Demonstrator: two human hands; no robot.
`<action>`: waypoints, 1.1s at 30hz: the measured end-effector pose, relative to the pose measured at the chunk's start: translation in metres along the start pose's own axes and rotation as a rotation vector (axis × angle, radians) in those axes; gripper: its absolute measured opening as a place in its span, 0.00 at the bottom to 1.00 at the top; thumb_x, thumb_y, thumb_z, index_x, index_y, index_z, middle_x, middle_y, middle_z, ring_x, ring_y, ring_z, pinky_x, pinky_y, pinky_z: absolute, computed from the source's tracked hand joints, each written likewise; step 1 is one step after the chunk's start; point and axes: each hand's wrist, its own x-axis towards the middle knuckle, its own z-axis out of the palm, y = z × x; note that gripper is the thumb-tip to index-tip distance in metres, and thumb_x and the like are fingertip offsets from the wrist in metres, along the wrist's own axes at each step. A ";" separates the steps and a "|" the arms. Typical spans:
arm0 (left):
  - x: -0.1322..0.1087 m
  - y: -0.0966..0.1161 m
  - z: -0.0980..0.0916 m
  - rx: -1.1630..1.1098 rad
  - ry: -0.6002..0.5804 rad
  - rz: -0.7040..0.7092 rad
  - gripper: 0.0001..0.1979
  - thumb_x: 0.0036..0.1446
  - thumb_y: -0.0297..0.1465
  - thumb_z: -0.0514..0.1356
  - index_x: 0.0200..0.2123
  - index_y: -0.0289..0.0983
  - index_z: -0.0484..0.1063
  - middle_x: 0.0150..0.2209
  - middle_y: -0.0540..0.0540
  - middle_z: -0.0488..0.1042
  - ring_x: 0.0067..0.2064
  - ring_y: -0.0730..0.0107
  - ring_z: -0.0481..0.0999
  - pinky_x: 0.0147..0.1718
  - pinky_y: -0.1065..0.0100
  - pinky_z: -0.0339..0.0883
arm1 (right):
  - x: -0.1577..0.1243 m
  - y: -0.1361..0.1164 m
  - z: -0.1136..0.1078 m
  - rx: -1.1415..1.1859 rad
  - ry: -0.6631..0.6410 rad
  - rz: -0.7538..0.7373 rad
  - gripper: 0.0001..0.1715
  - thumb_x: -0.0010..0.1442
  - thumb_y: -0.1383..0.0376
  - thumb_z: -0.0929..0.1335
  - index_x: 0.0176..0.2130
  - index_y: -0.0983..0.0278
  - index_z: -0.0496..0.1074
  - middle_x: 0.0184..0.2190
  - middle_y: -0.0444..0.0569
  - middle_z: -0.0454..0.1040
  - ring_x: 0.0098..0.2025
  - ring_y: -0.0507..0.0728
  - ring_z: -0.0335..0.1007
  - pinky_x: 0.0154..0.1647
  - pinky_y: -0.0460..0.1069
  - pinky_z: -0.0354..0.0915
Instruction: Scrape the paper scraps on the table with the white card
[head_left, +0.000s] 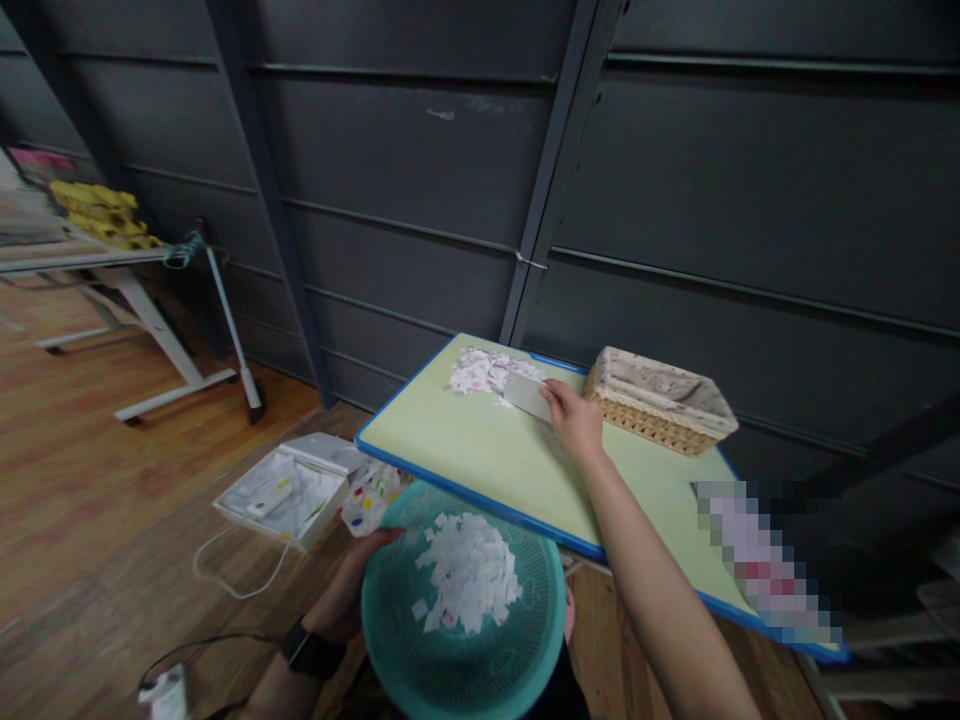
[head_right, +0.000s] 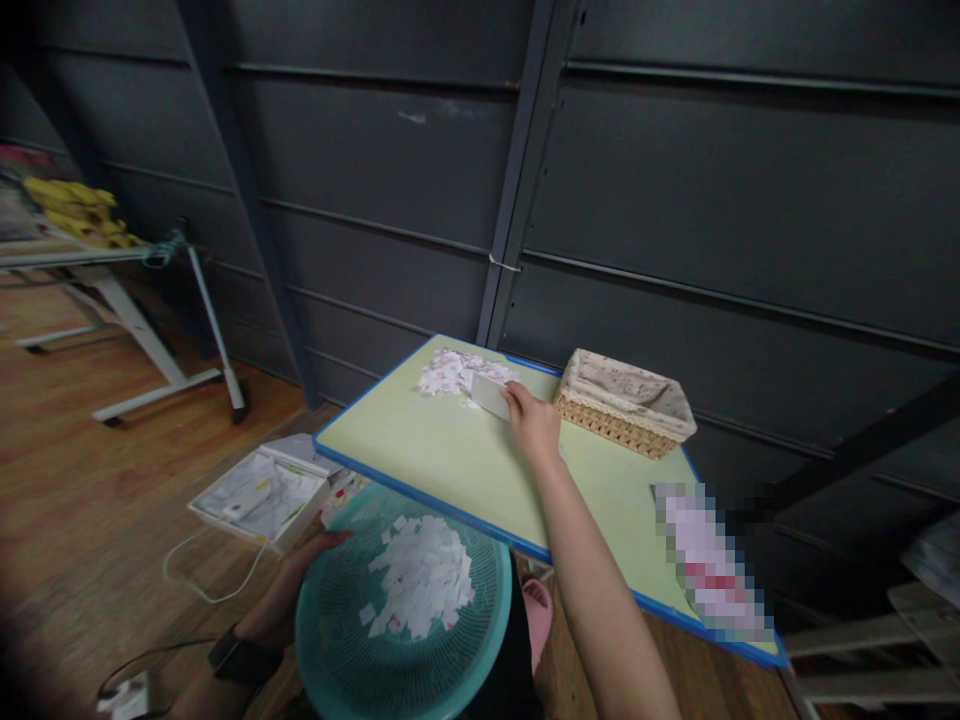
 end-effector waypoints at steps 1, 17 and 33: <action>-0.001 0.001 0.001 0.001 -0.008 0.004 0.13 0.51 0.32 0.62 0.40 0.34 0.72 0.26 0.48 0.83 0.27 0.65 0.80 0.31 0.68 0.74 | 0.000 -0.001 -0.002 -0.003 0.009 0.011 0.23 0.63 0.53 0.59 0.46 0.61 0.76 0.37 0.53 0.79 0.36 0.60 0.75 0.38 0.51 0.64; -0.005 0.002 0.006 -0.006 0.008 -0.035 0.15 0.51 0.32 0.62 0.43 0.34 0.72 0.25 0.49 0.83 0.21 0.64 0.78 0.24 0.67 0.72 | 0.005 -0.006 -0.018 0.196 0.076 0.148 0.23 0.59 0.54 0.61 0.39 0.65 0.78 0.36 0.54 0.79 0.36 0.60 0.73 0.40 0.50 0.63; 0.000 -0.001 0.000 -0.020 -0.010 -0.025 0.23 0.51 0.33 0.63 0.51 0.32 0.70 0.29 0.46 0.84 0.29 0.60 0.81 0.32 0.66 0.73 | 0.010 0.002 -0.026 0.229 0.084 0.217 0.23 0.53 0.53 0.62 0.33 0.66 0.79 0.31 0.54 0.79 0.32 0.61 0.71 0.36 0.52 0.62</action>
